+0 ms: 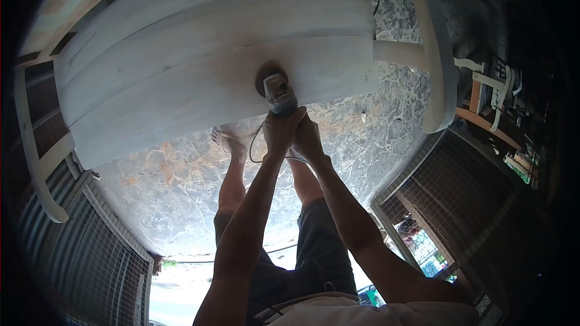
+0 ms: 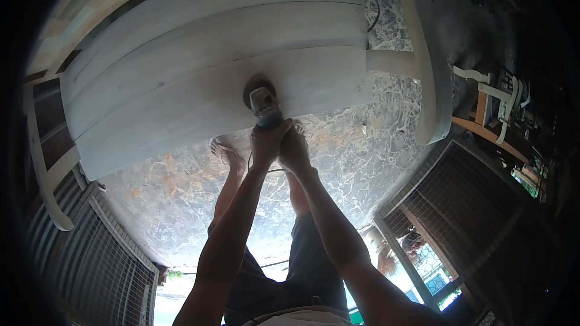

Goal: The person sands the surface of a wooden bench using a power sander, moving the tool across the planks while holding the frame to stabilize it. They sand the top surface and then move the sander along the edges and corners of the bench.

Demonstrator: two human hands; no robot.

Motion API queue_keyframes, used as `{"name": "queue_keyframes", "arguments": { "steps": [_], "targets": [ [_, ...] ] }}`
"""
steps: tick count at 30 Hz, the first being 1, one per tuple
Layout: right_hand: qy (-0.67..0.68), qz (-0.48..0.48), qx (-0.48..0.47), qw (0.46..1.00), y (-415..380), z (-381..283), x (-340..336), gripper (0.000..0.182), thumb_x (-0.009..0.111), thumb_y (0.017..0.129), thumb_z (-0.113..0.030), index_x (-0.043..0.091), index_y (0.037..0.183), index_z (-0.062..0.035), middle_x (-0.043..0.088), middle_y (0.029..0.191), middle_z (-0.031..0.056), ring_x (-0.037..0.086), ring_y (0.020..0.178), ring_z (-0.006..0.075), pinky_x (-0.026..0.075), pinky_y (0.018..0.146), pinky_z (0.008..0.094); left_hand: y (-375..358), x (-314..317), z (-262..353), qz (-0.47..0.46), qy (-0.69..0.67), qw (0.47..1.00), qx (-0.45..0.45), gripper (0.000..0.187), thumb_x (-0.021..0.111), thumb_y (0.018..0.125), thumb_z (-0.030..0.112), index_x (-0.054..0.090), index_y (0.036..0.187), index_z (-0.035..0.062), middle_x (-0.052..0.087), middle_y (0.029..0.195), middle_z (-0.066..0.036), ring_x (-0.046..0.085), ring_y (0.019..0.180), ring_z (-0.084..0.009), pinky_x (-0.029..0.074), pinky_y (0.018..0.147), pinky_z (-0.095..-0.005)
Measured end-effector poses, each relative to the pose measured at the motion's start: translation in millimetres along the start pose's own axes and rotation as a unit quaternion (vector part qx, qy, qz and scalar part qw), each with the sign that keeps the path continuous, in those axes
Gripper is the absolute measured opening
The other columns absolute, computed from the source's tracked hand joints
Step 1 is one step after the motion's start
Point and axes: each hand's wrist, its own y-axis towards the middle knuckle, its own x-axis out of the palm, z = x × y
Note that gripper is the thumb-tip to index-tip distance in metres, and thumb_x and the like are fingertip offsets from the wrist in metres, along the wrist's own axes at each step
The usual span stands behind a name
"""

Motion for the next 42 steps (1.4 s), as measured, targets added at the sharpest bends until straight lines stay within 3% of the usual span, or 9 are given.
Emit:
{"name": "queue_keyframes", "arguments": {
  "steps": [5, 8, 9, 12, 17, 19, 22, 30, 42],
  "targets": [
    [-0.006, 0.061, -0.034, 0.998, -3, 21, -49, 0.058, 0.081, 0.096, -0.031, 0.056, 0.140, -0.0024, 0.078, 0.107, 0.0281, 0.077, 0.100, 0.0516, 0.062, 0.081, 0.0585, -5, 56, 16, -0.040, 0.081, 0.995, 0.033, 0.071, 0.090, 0.083, 0.056, 0.078, 0.117, -0.0055, 0.083, 0.105, -0.023, 0.082, 0.101, -0.0315, 0.061, 0.091, -0.0435],
    [0.008, 0.234, -0.167, 0.958, -1, 30, -39, 0.074, 0.082, 0.093, -0.031, 0.049, 0.152, 0.0008, 0.073, 0.119, 0.0299, 0.074, 0.109, 0.0521, 0.061, 0.088, 0.0589, -16, 50, 22, -0.078, 0.085, 0.993, 0.026, 0.079, 0.086, 0.087, 0.060, 0.076, 0.125, -0.0081, 0.083, 0.110, -0.024, 0.081, 0.107, -0.0325, 0.061, 0.094, -0.0432],
    [0.044, 0.170, -0.121, 0.977, 2, 31, -39, 0.088, 0.083, 0.091, -0.030, 0.041, 0.160, 0.0033, 0.070, 0.127, 0.0311, 0.070, 0.118, 0.0523, 0.058, 0.096, 0.0597, -18, 47, 20, -0.076, 0.101, 0.991, 0.033, 0.078, 0.085, 0.090, 0.059, 0.075, 0.128, -0.0082, 0.083, 0.112, -0.024, 0.081, 0.109, -0.0326, 0.061, 0.096, -0.0428],
    [0.073, 0.189, -0.101, 0.974, 3, 21, -42, 0.083, 0.087, 0.085, -0.032, 0.048, 0.152, -0.0036, 0.074, 0.113, 0.0239, 0.074, 0.104, 0.0498, 0.060, 0.088, 0.0575, -25, 5, 13, -0.166, 0.124, 0.975, 0.082, 0.064, 0.085, 0.098, 0.048, 0.075, 0.133, -0.0049, 0.081, 0.122, -0.023, 0.078, 0.118, -0.0340, 0.058, 0.104, -0.0422],
    [0.095, 0.160, -0.034, 0.982, 15, 26, -64, 0.061, 0.086, 0.081, -0.031, 0.060, 0.129, -0.0038, 0.074, 0.106, 0.0247, 0.074, 0.095, 0.0491, 0.061, 0.083, 0.0577, 17, -79, 57, 0.068, 0.317, 0.921, 0.216, 0.062, 0.077, 0.105, 0.048, 0.071, 0.138, -0.0036, 0.073, 0.139, -0.024, 0.070, 0.130, -0.0392, 0.055, 0.111, -0.0490],
    [0.069, 0.160, -0.048, 0.983, 9, 38, -67, 0.061, 0.082, 0.083, -0.029, 0.056, 0.133, -0.0055, 0.074, 0.110, 0.0263, 0.075, 0.097, 0.0500, 0.061, 0.082, 0.0594, 70, -92, 86, 0.162, 0.391, 0.868, 0.258, 0.070, 0.072, 0.107, 0.053, 0.062, 0.150, -0.0013, 0.061, 0.153, -0.028, 0.060, 0.142, -0.0442, 0.050, 0.117, -0.0542],
    [0.080, 0.188, -0.046, 0.978, 9, 61, -68, 0.062, 0.082, 0.082, -0.030, 0.057, 0.133, -0.0059, 0.075, 0.108, 0.0261, 0.075, 0.098, 0.0490, 0.061, 0.082, 0.0589, 165, -73, 120, 0.236, 0.491, 0.770, 0.331, 0.091, 0.054, 0.110, 0.070, 0.040, 0.169, 0.0036, 0.038, 0.172, -0.033, 0.037, 0.161, -0.0491, 0.038, 0.126, -0.0636],
    [0.127, 0.217, 0.042, 0.967, 65, 68, -142, 0.066, 0.084, 0.082, -0.033, 0.057, 0.134, -0.0047, 0.077, 0.108, 0.0257, 0.078, 0.094, 0.0467, 0.062, 0.079, 0.0572, 276, 35, 146, 0.290, 0.515, 0.731, 0.341, 0.111, 0.038, 0.103, 0.089, 0.008, 0.179, 0.0151, 0.003, 0.182, -0.033, -0.002, 0.171, -0.0501, 0.006, 0.132, -0.0743],
    [0.168, 0.224, 0.075, 0.957, 115, 47, -187, 0.061, 0.089, 0.080, -0.034, 0.060, 0.127, -0.0083, 0.079, 0.102, 0.0216, 0.079, 0.096, 0.0457, 0.061, 0.080, 0.0560, 269, 34, 154, 0.277, 0.582, 0.702, 0.303, 0.106, 0.059, 0.105, 0.072, 0.012, 0.176, 0.0079, 0.014, 0.175, -0.032, 0.009, 0.167, -0.0546, 0.016, 0.129, -0.0769]
  ]
}}
